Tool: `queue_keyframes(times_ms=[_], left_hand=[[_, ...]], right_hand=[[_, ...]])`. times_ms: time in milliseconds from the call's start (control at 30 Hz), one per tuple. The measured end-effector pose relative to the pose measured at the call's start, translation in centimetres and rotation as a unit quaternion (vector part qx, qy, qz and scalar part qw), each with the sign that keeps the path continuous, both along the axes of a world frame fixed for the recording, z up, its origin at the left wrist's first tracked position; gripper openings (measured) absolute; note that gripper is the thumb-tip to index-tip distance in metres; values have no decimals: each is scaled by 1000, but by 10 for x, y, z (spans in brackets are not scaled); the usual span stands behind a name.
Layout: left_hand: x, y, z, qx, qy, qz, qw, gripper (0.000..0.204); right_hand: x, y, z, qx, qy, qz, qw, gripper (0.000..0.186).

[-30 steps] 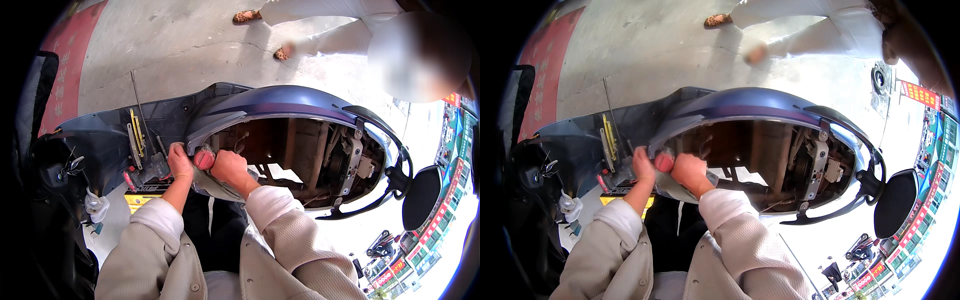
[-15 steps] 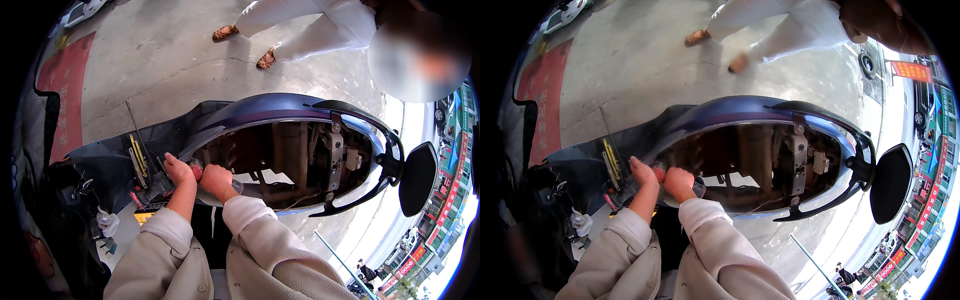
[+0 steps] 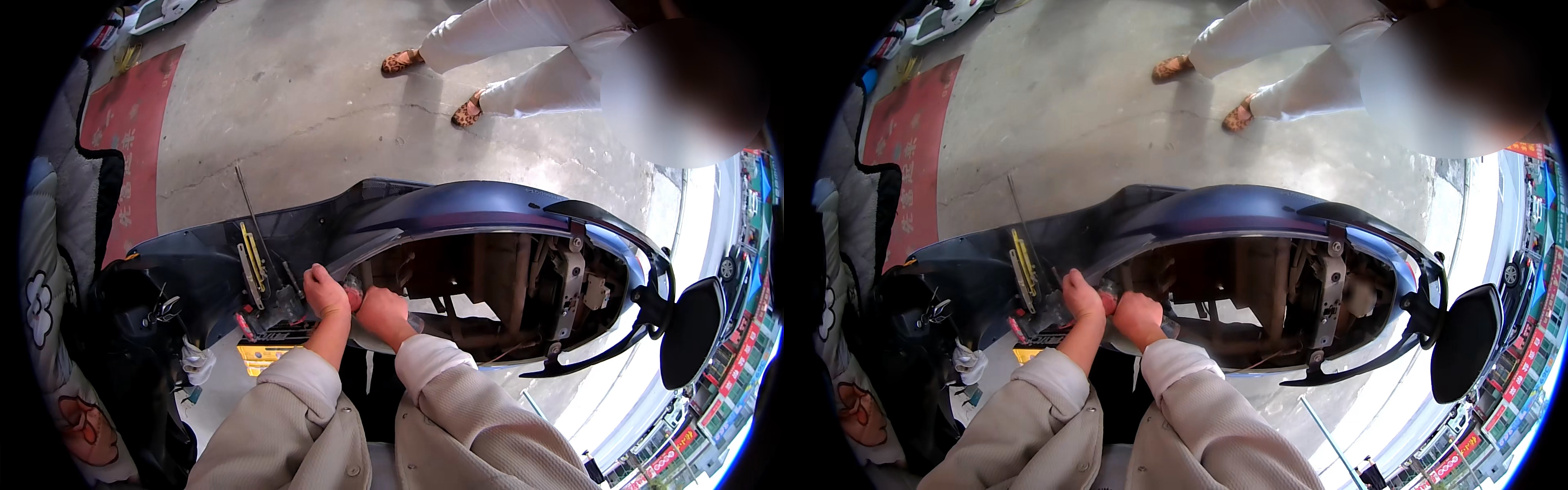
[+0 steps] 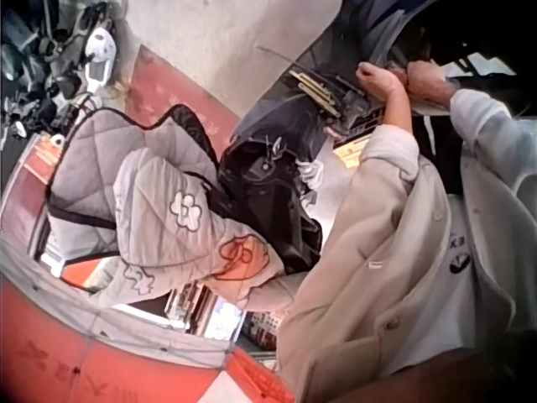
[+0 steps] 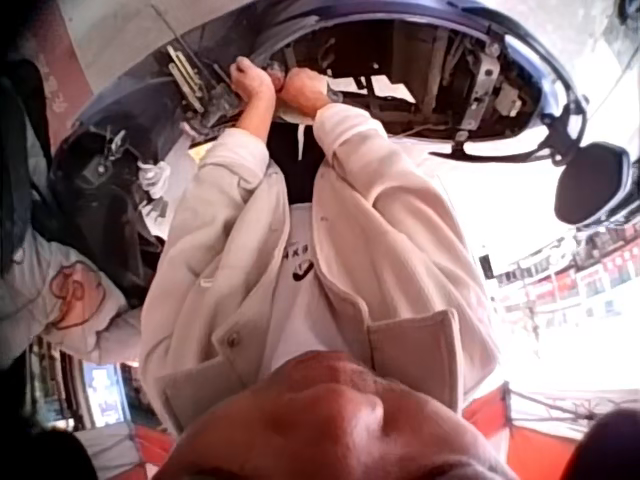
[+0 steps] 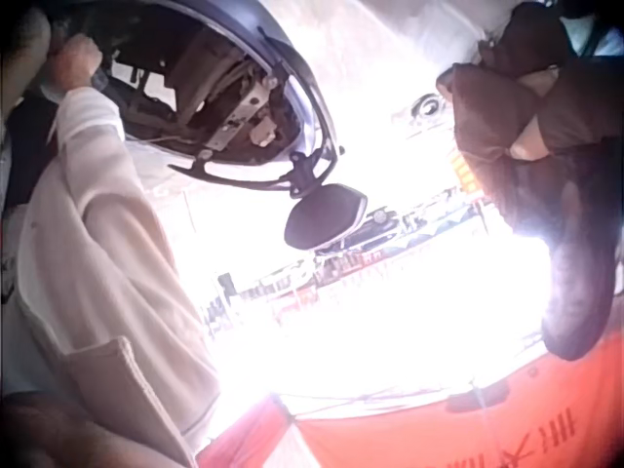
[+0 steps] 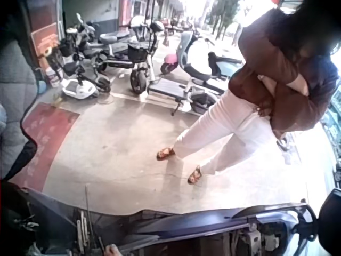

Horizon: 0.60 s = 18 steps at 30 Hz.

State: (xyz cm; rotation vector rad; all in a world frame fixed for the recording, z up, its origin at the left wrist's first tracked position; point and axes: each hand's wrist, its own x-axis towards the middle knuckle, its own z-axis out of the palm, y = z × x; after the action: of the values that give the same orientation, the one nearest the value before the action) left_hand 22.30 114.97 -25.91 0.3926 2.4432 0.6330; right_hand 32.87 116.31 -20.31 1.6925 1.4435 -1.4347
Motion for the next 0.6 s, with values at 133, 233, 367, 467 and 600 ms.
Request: queue_keyframes(times_ms=[133,233,367,467,600], left_hand=[[-1,1,-3,12,-16,0,1000,46],[0,2,-2,14,-21,2,1000,47],[-3,4,-4,3,-31,4,1000,49],[0,7,4,-1,-16,5,1000,51],[0,6,4,-1,-20,-1,1000,51]], right_hand=[[-1,-1,2,7,-6,-35,999,38],[0,-1,6,-18,-9,-38,999,37],[0,-5,3,0,-1,-55,999,34],[2,-5,2,6,5,-45,999,32],[4,-6,4,16,8,-50,999,31]])
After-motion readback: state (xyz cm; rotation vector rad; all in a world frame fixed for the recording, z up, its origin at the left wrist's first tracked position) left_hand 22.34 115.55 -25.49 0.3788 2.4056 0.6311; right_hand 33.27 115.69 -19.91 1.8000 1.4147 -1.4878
